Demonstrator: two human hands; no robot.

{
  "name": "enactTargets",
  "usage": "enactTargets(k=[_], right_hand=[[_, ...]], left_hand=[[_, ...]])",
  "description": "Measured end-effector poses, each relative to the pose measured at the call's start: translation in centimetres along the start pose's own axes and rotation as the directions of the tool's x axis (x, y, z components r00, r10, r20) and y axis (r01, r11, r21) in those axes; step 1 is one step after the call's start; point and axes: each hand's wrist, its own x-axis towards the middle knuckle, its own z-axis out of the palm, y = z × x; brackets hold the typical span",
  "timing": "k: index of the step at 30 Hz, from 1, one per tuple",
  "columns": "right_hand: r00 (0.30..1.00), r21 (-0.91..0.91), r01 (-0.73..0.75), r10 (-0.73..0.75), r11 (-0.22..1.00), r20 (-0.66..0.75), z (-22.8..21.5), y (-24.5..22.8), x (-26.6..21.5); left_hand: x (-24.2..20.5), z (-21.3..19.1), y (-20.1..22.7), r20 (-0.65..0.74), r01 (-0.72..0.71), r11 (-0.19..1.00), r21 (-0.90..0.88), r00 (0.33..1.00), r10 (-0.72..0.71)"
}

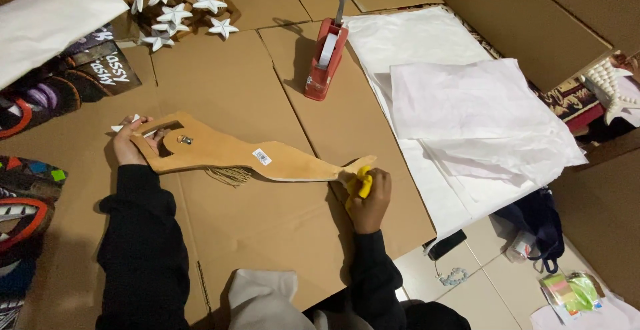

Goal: Cleaning a wooden mermaid-shaped decoration with a yellow cloth

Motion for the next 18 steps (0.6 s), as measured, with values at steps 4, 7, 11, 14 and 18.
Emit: enactTargets(k=[4,7,11,14,18], right_hand=[[0.980,-0.236,0.157,-0.122,0.959,0.156,1.5,2.1,-0.6],[0.960,-0.357,0.216,-0.131,0.909,0.249,2.3,1.1,-0.1],[0.930,-0.318,0.300,-0.202,0.900,0.306,2.3,0.6,-0.6],[0.920,-0.284,0.338,-0.252,0.897,0.299,2.1,0.4,-0.7],[0.897,-0.219,0.373,-0.289,0.902,0.335,1.6,0.2,-0.6]], left_hand=[[0.5,-0.7,-0.2,0.034,0.009,1.000,-0.013,0.999,-0.008],[-0.6,0.8,0.0,0.034,0.000,0.999,-0.045,0.999,0.001],[0.7,-0.7,-0.1,0.052,0.022,1.000,0.003,0.998,-0.022],[-0.5,0.2,0.1,0.027,0.002,1.000,-0.016,1.000,-0.001],[1.4,-1.3,-0.5,0.040,0.013,1.000,-0.013,0.999,-0.012]])
